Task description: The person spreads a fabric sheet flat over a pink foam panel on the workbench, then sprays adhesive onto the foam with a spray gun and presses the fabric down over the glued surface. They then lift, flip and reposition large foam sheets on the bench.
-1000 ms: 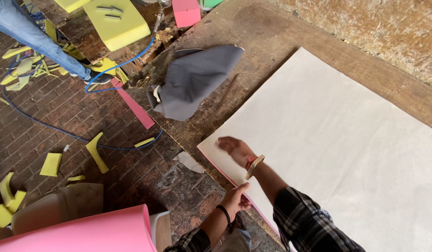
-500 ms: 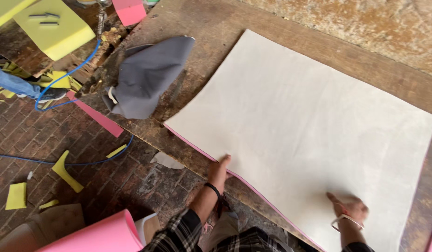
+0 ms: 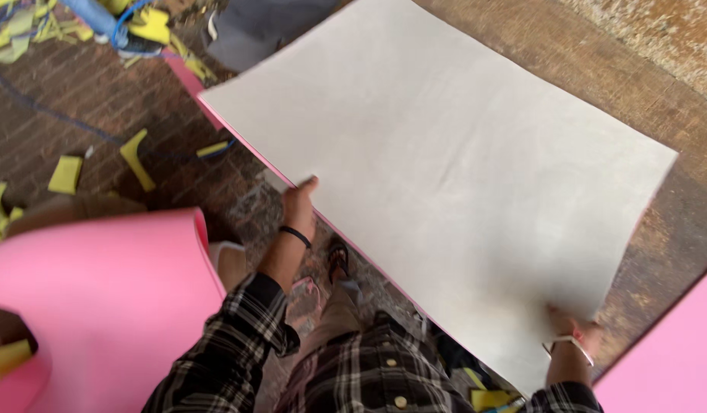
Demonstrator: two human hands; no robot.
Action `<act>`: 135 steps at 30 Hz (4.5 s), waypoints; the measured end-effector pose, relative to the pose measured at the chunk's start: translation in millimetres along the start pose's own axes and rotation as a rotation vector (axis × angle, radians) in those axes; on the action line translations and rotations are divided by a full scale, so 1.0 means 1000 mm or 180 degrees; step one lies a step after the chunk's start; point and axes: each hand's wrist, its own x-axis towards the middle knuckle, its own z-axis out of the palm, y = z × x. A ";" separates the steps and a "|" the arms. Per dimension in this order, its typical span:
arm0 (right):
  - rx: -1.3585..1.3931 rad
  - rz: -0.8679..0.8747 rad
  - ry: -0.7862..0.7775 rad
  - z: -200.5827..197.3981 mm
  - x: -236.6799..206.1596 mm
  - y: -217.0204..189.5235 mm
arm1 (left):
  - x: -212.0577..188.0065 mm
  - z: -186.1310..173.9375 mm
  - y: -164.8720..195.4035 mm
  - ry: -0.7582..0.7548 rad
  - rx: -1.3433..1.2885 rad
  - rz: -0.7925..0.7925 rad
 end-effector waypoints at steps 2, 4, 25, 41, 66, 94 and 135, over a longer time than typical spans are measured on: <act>0.1002 -0.0544 -0.0013 -0.011 -0.012 -0.012 | -0.026 -0.015 0.003 0.0498 -0.0139 -0.0046; 0.1556 -0.1326 0.0135 -0.018 -0.033 -0.045 | -0.052 -0.030 0.013 0.0975 -0.0329 0.0256; 0.3268 -0.5785 -0.3345 0.040 -0.612 -0.273 | -0.461 -0.436 0.138 0.3772 -0.1974 0.3556; 0.2806 -0.6148 -0.6403 0.042 -1.214 0.009 | -0.877 -0.666 -0.036 0.5918 -0.4055 0.4820; -0.1165 -0.6210 -0.5464 0.134 -1.006 0.009 | -0.618 -0.694 -0.177 0.3135 -0.3726 0.1612; 0.3916 0.2521 0.0142 -0.067 -0.148 0.257 | -0.305 -0.017 -0.146 -0.1835 0.0900 -0.1818; 0.1925 -0.3331 -0.4684 0.215 -0.659 -0.500 | -0.044 -0.471 0.247 0.2082 -0.1812 0.2211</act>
